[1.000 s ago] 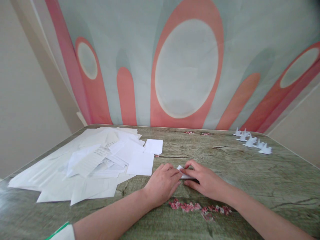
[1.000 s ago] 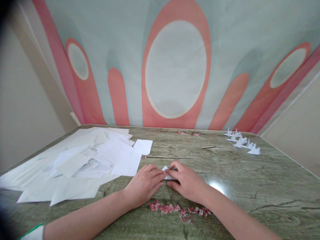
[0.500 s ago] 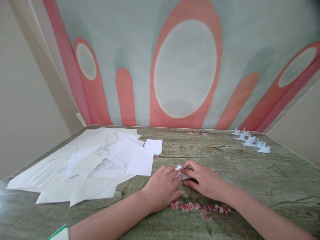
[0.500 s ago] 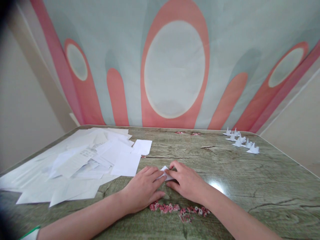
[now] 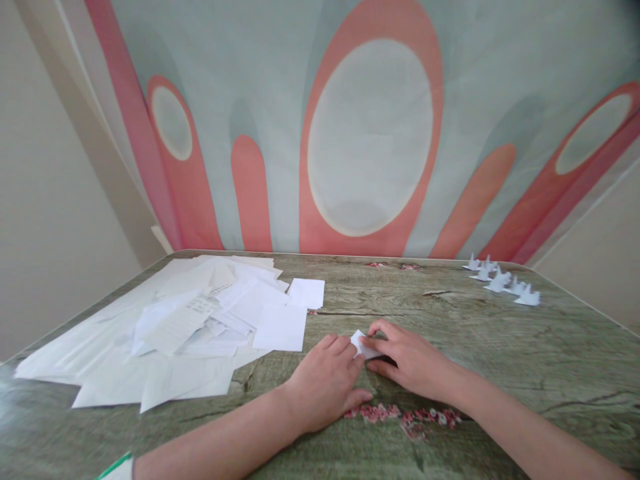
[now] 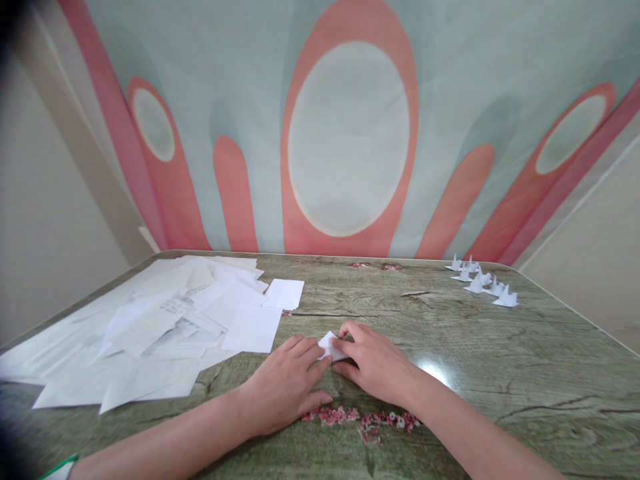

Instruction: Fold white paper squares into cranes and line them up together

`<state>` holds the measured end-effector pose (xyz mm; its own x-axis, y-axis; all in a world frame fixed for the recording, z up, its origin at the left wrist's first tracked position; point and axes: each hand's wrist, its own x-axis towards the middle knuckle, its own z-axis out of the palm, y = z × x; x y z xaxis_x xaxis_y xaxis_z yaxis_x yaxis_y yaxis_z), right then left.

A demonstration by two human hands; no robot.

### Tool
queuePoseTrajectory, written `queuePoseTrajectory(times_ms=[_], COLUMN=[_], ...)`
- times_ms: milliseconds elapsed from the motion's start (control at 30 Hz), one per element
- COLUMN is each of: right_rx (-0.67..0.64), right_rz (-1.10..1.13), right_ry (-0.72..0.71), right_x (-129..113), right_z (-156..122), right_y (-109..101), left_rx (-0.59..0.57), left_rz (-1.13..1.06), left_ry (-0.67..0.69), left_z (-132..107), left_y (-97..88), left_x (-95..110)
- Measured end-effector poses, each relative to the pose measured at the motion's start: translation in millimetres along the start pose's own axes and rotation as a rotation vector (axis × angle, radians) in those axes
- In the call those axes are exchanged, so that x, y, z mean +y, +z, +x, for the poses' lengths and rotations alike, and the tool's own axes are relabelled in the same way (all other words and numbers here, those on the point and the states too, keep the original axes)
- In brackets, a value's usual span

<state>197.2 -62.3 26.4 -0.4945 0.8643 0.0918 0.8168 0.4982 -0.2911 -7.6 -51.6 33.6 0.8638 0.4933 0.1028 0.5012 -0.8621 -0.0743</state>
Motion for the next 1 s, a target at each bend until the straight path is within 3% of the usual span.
queuePoseTrajectory(times_ms=[267,400,600,1000], right_rx=[0.048,0.159,0.217,0.234], right_rz=[-0.136,-0.303,-0.486,-0.532], right_ry=[-0.031,-0.058,-0.121,-0.118], right_x=[-2.4,-10.1,-19.0,-22.1], right_z=[-1.4,-4.2,-11.5,-15.4], right_y=[2.0,12.5,30.5,39.4], left_rx=[0.016,0.019,0.021,-0.024], left_rz=[-0.006,0.011,0.034,-0.005], left_ry=[-0.019,-0.017,-0.021,-0.046], left_z=[-1.0,-0.3,-0.7,0.2], left_y=[0.6,2.5,5.1,-3.2], left_x=[0.9,2.0,3.5,8.4])
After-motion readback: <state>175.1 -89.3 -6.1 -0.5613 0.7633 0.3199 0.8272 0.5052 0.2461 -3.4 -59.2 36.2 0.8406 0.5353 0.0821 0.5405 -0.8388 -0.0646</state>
